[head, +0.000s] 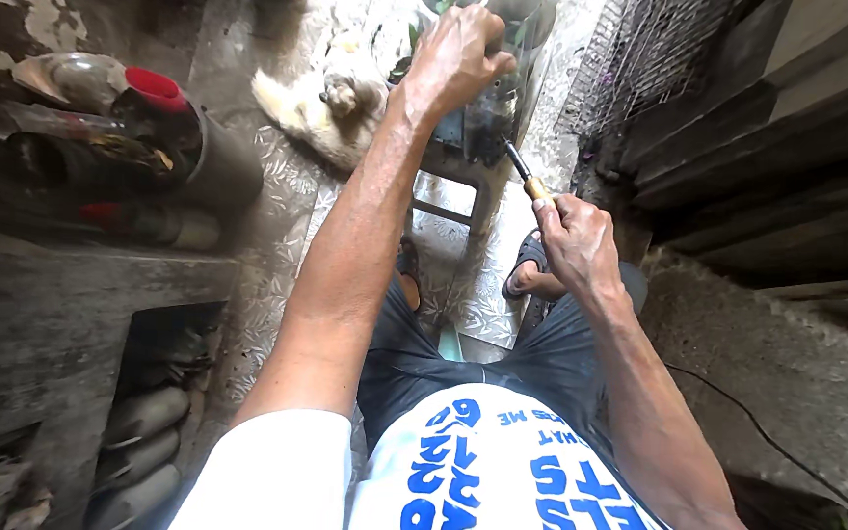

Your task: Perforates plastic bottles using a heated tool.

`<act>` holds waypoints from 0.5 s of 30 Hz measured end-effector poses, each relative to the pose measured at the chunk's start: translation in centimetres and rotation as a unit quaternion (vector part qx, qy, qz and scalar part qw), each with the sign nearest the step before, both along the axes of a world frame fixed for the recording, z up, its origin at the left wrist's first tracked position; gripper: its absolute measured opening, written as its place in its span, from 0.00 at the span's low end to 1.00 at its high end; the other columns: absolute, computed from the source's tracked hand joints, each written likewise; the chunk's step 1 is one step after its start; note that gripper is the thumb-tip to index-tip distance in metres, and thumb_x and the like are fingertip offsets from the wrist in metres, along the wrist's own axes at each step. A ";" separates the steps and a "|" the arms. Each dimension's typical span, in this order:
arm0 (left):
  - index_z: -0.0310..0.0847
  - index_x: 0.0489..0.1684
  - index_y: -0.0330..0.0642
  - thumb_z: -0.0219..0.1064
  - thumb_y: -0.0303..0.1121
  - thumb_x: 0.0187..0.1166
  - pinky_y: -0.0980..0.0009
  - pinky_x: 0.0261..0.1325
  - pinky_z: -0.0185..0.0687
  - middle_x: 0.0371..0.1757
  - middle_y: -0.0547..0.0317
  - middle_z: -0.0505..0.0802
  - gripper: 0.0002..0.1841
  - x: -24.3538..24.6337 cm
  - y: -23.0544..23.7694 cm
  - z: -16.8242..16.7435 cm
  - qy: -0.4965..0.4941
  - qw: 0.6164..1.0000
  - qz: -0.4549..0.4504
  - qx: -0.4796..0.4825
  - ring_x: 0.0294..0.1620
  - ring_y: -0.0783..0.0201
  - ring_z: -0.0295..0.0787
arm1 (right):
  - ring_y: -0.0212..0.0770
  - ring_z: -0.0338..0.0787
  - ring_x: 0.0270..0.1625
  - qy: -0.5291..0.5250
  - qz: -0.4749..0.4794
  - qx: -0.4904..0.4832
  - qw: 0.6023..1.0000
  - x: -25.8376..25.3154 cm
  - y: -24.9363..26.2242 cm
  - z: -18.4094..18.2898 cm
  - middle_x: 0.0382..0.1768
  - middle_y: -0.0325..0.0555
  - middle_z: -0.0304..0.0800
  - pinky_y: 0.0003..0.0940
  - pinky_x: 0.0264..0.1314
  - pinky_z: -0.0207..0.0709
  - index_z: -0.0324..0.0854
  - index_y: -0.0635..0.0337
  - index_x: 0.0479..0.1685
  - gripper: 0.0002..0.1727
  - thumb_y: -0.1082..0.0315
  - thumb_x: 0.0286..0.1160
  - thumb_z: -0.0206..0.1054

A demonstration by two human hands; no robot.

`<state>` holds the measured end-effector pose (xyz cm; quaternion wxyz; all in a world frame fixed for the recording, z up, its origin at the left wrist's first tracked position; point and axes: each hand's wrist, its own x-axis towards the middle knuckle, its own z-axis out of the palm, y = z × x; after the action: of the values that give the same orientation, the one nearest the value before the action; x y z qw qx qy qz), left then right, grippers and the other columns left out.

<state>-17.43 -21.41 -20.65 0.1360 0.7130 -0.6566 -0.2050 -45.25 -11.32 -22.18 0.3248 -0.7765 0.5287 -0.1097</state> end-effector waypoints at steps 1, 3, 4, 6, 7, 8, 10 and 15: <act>0.87 0.48 0.42 0.62 0.53 0.85 0.44 0.63 0.79 0.50 0.50 0.92 0.21 0.0 0.0 0.0 0.001 1.000 0.001 0.000 0.56 0.50 0.89 | 0.50 0.77 0.17 0.000 0.002 -0.004 1.000 0.0 0.0 -0.2 0.17 0.48 0.74 0.50 0.18 0.68 0.77 0.58 0.32 0.28 0.45 0.93 0.47; 0.86 0.48 0.42 0.62 0.53 0.85 0.44 0.63 0.79 0.49 0.50 0.92 0.21 -0.1 0.0 0.1 0.001 1.000 0.002 0.000 0.56 0.50 0.89 | 0.49 0.77 0.17 0.001 0.004 -0.014 1.000 0.0 0.1 -0.5 0.17 0.48 0.74 0.49 0.17 0.67 0.78 0.58 0.33 0.27 0.46 0.93 0.47; 0.87 0.48 0.42 0.62 0.52 0.85 0.45 0.63 0.79 0.49 0.50 0.92 0.21 -0.1 0.0 0.1 0.001 1.000 0.002 0.000 0.56 0.51 0.89 | 0.49 0.77 0.17 0.002 0.005 -0.018 1.000 0.0 0.1 -0.6 0.17 0.49 0.74 0.49 0.17 0.68 0.78 0.58 0.34 0.28 0.45 0.93 0.47; 0.87 0.48 0.41 0.62 0.52 0.85 0.44 0.64 0.79 0.50 0.49 0.92 0.21 -0.1 0.0 0.1 0.003 1.000 0.003 -0.002 0.57 0.50 0.89 | 0.50 0.78 0.17 0.002 0.008 -0.017 1.000 0.1 0.1 -0.4 0.18 0.49 0.75 0.50 0.17 0.69 0.78 0.58 0.35 0.28 0.45 0.93 0.47; 0.87 0.49 0.41 0.62 0.52 0.85 0.44 0.65 0.79 0.51 0.49 0.92 0.21 -0.1 0.0 0.0 0.003 1.000 0.004 -0.001 0.58 0.50 0.89 | 0.51 0.78 0.18 0.003 0.007 -0.013 1.000 0.3 0.1 -0.3 0.18 0.49 0.75 0.51 0.18 0.68 0.78 0.59 0.33 0.27 0.47 0.93 0.47; 0.87 0.49 0.42 0.62 0.52 0.85 0.44 0.65 0.79 0.51 0.49 0.92 0.21 -0.1 0.0 0.0 0.004 1.000 0.006 -0.003 0.58 0.50 0.89 | 0.51 0.78 0.18 0.006 0.009 -0.014 1.000 0.4 0.1 -0.2 0.18 0.49 0.74 0.51 0.18 0.68 0.77 0.59 0.32 0.27 0.47 0.93 0.47; 0.87 0.48 0.42 0.62 0.52 0.85 0.43 0.65 0.79 0.51 0.49 0.92 0.21 -0.1 0.1 0.1 0.007 1.000 0.008 -0.002 0.58 0.49 0.89 | 0.51 0.78 0.18 0.009 0.012 -0.019 1.000 0.6 0.0 -0.2 0.18 0.50 0.74 0.51 0.18 0.68 0.77 0.59 0.32 0.27 0.48 0.93 0.47; 0.87 0.48 0.42 0.61 0.53 0.85 0.43 0.63 0.79 0.51 0.49 0.92 0.21 -0.1 0.0 0.1 0.005 1.000 0.009 0.002 0.58 0.49 0.89 | 0.51 0.77 0.18 0.004 0.012 -0.013 1.000 0.8 -0.4 -0.3 0.17 0.49 0.73 0.51 0.19 0.67 0.77 0.58 0.31 0.28 0.47 0.93 0.47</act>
<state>-17.56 -21.38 -20.58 0.1397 0.7181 -0.6489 -0.2090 -44.44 -11.76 -22.51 0.3140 -0.7873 0.5192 -0.1097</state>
